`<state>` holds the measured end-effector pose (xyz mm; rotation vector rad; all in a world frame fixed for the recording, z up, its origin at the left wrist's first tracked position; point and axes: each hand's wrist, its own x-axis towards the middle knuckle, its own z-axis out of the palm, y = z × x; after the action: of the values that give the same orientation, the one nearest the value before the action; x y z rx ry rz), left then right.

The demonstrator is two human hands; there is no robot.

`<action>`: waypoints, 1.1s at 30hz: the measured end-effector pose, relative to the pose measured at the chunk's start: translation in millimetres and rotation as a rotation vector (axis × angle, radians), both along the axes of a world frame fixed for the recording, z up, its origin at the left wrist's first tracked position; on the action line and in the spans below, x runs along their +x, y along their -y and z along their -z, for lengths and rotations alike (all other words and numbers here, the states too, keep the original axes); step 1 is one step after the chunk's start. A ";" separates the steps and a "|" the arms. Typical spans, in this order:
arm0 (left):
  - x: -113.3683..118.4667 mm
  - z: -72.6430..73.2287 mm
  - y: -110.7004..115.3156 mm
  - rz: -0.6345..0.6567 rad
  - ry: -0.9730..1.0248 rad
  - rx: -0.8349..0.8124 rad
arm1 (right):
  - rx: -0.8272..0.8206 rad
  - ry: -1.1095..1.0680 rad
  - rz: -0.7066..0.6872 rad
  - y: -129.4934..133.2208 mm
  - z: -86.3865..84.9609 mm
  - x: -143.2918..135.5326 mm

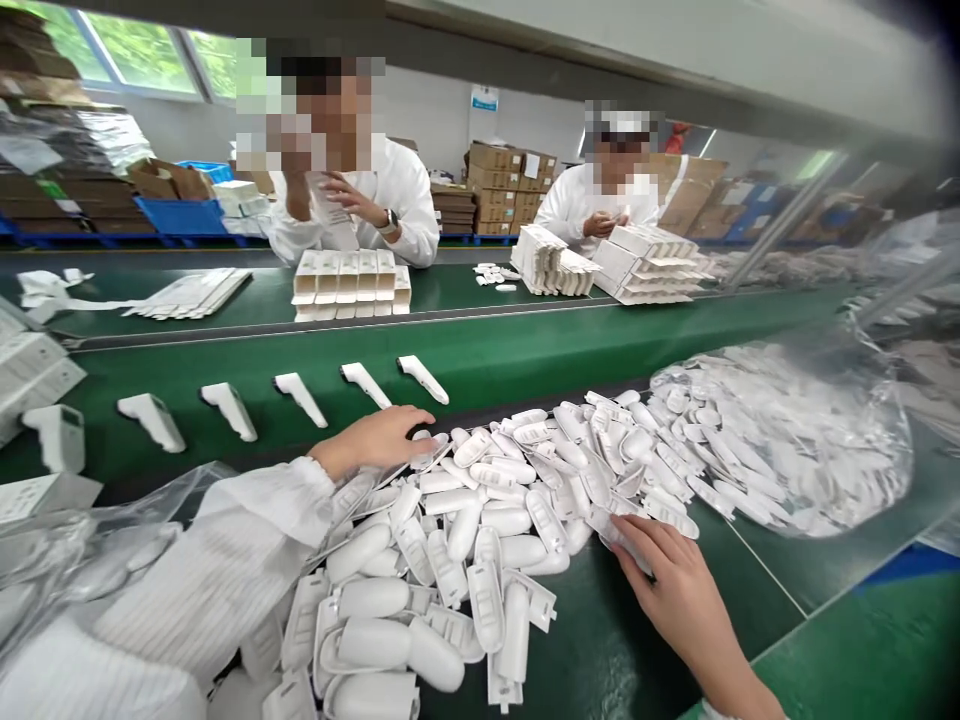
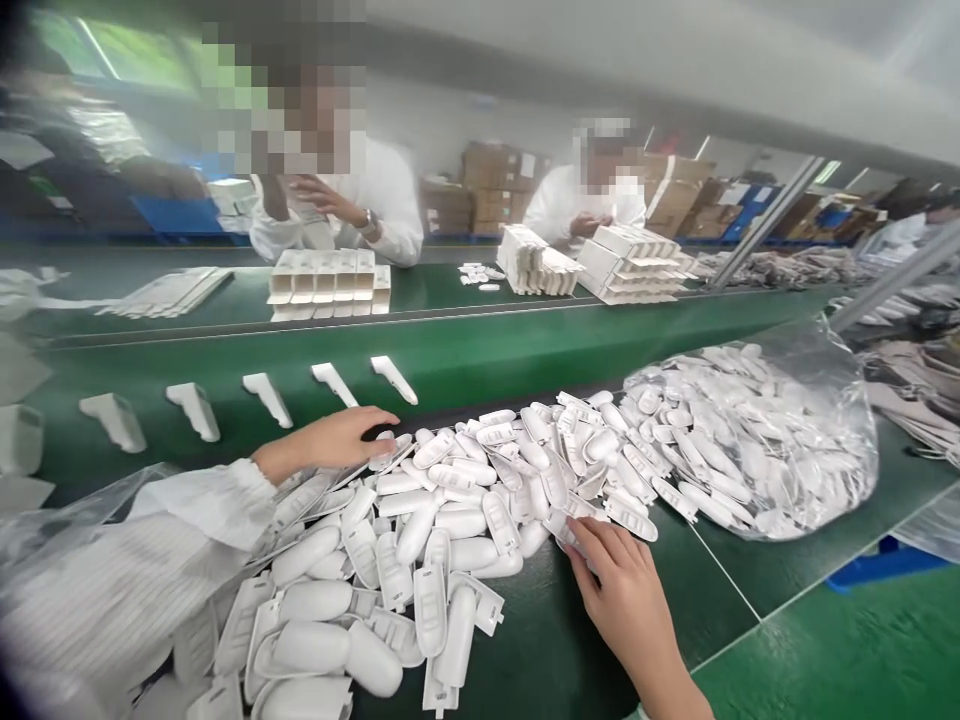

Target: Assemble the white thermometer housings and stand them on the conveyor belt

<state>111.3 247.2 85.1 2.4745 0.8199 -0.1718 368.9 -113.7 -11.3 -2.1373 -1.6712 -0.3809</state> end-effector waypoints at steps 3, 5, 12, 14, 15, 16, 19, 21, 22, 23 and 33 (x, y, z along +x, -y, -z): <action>3.4 5.4 24.2 0.042 0.005 0.071 | -0.017 -0.065 0.002 -12.1 -5.7 -1.5; 11.3 10.2 38.2 0.078 0.004 0.138 | -0.045 -0.141 0.000 -16.3 -12.3 -4.5; 30.7 32.0 67.8 0.115 0.126 0.282 | -0.002 -0.846 0.087 -38.4 -45.2 -6.9; 31.5 34.3 72.1 0.110 0.154 0.311 | -0.011 -1.070 0.000 -62.5 -57.0 -2.3; 31.5 34.6 73.3 0.103 0.161 0.322 | -0.054 -1.159 -0.077 -78.4 -63.1 -0.2; 31.3 34.5 73.8 0.098 0.164 0.329 | -0.113 -1.231 -0.163 -96.3 -69.0 1.4; 30.3 34.5 71.5 0.107 0.166 0.335 | -0.260 -1.367 -0.352 -157.0 -81.1 3.2; 29.3 36.1 67.9 0.117 0.166 0.333 | -0.295 -1.376 -0.358 -198.3 -81.6 3.9; 28.8 37.3 66.0 0.119 0.166 0.332 | -0.330 -1.339 -0.343 -217.8 -79.6 4.5; 28.2 38.6 64.1 0.119 0.165 0.332 | -0.367 -1.275 -0.324 -236.1 -76.6 5.4; 18.9 23.0 49.5 -0.051 0.245 0.202 | -0.420 -0.712 -0.235 -332.4 -58.6 11.4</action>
<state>130.3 197.7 62.1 2.5899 0.8272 0.2402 380.3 218.7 47.4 -1.9482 -1.6063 0.7754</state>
